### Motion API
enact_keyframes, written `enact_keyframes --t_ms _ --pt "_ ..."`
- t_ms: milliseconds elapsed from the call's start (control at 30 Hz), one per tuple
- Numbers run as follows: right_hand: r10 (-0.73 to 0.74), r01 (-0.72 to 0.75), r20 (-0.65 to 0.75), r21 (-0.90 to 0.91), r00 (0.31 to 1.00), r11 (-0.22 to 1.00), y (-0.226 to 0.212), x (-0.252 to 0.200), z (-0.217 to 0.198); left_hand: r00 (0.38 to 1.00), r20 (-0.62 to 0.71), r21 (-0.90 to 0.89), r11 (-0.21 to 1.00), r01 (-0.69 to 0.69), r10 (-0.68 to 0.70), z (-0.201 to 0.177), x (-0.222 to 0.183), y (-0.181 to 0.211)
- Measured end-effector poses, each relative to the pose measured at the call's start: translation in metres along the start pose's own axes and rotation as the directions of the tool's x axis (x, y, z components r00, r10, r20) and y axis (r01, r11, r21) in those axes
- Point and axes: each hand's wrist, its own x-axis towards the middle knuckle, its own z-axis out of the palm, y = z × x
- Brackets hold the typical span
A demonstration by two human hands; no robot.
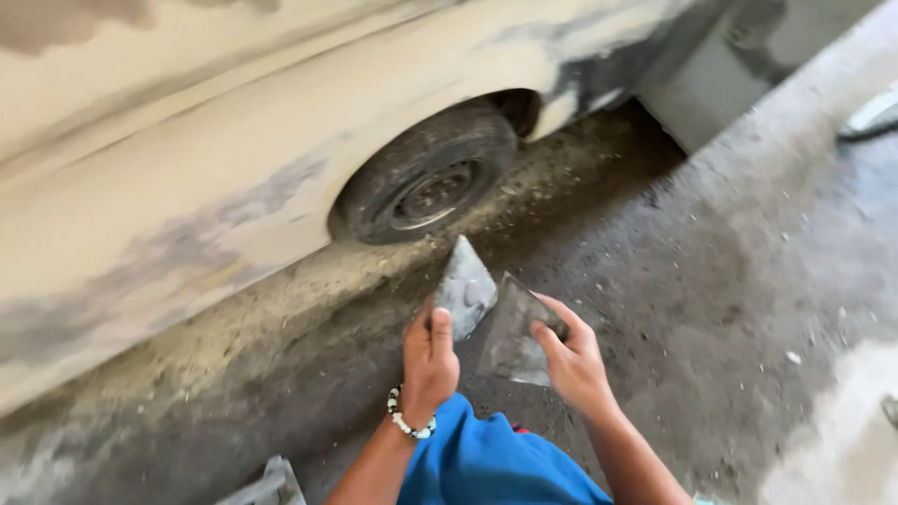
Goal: The person applies body filler to the side panel of a car using a metal spreader. They periodically scrape excess filler onto a mixing board and scoop more material from a container before returning to smooth the surface on the vehicle.
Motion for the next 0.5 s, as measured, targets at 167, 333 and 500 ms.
enact_keyframes --t_ms 167,333,500 --pt "-0.100 0.096 -0.097 -0.045 0.990 0.994 -0.019 0.027 0.014 0.900 0.332 0.140 0.929 -0.343 0.282 0.027 0.041 0.030" --pt "0.134 -0.073 -0.147 0.360 0.980 0.930 -0.030 0.063 0.022 0.814 0.489 0.272 0.832 -0.483 0.313 0.034 0.081 0.028" --pt "0.113 -0.046 -0.149 0.393 0.982 0.918 -0.055 0.105 0.029 0.810 0.512 0.344 0.796 -0.498 0.285 0.033 0.114 0.029"
